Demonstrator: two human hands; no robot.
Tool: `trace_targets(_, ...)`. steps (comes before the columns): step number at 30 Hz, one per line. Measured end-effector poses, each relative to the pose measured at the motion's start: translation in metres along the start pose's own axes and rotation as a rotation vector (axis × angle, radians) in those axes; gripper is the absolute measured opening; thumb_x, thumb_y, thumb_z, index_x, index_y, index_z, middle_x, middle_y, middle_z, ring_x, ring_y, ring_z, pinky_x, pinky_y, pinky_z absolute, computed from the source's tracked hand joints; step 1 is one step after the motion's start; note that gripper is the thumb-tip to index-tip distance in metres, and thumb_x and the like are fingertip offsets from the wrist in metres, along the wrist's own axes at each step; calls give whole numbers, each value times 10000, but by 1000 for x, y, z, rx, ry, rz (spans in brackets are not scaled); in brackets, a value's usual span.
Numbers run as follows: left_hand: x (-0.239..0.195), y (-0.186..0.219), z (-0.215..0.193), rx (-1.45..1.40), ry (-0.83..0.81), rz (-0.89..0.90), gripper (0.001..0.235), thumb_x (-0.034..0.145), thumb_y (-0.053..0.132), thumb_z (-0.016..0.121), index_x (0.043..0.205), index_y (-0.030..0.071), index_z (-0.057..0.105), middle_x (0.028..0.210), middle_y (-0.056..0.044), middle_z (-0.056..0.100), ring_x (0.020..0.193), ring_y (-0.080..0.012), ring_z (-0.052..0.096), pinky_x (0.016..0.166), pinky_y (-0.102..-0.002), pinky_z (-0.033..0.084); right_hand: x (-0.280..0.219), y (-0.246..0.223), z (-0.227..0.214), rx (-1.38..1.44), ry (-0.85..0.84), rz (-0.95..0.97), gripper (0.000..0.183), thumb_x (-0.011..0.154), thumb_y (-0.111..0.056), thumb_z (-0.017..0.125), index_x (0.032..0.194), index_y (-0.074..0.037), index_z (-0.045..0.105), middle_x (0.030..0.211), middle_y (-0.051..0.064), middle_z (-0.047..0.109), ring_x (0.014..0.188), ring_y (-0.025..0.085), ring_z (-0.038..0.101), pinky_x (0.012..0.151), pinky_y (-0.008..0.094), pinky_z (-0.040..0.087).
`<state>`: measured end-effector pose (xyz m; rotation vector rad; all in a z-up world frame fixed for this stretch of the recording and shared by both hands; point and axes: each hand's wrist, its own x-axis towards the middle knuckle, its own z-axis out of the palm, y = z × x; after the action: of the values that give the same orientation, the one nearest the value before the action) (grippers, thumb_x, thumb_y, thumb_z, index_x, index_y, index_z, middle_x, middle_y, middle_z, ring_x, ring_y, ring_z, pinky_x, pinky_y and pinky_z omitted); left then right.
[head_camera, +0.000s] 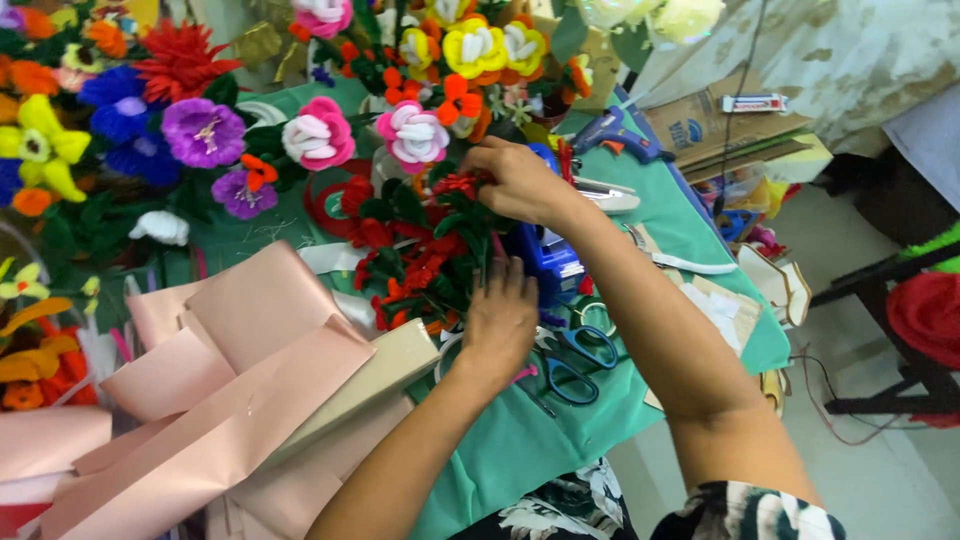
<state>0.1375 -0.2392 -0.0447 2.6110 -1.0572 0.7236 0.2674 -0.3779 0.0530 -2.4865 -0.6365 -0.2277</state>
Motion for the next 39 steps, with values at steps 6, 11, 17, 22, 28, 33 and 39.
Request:
trace_targets(6,-19,2,15,100,-166,-103,426,871,160,573,1274,80,688,1441,-235,581,1301,-481,529,1007,-649,411,3,15,26,260,63,-73,335,718,-5,581,1000,-143,697,1046,112,637,1040,379,670,886,452,540)
trace_targets(11,-23,7,22,63,-249,-88,503,871,230,595,1352,84,620,1455,-234,547,1357,-471,469,1024,-679,380,-2,14,50,-35,105,34,376,754,53,531,1060,-106,679,1026,184,644,1011,457,664,841,503,557)
trace_targets(17,-20,8,22,11,-431,-93,575,925,338,629,1445,117,523,1551,-233,437,1448,-457,344,1073,-664,328,-3,-2,60,-449,138,197,404,768,-62,555,1173,-76,551,1124,178,586,1100,434,604,845,496,507)
trace_targets(22,-24,2,31,-10,-490,-100,578,947,362,617,1464,132,501,1587,-254,384,1468,-445,332,1078,-657,322,-28,-24,37,-356,171,209,776,792,-20,577,1535,9,353,1275,278,563,1180,494,594,925,489,526)
trace_targets(28,-25,7,11,-1,-322,-40,646,863,344,738,1430,115,531,1553,-268,413,1420,-482,384,1034,-656,390,-91,-59,-50,-147,214,-9,569,868,-1,668,1425,2,556,1299,297,580,1196,534,597,1013,565,486)
trace_targets(33,-31,15,-30,-224,-314,-11,618,900,281,723,1440,58,522,1575,-303,364,1395,-525,402,1015,-679,408,-164,-45,-116,112,228,446,472,1011,-13,558,1480,-67,576,1356,222,607,1278,407,570,1079,532,429)
trace_targets(39,-72,12,-114,-442,-530,13,570,1021,316,548,1544,129,419,1654,-199,268,1471,-417,299,1149,-571,270,-260,6,-131,116,169,706,632,983,-412,451,1513,-71,493,1451,172,590,1297,313,576,1080,451,443)
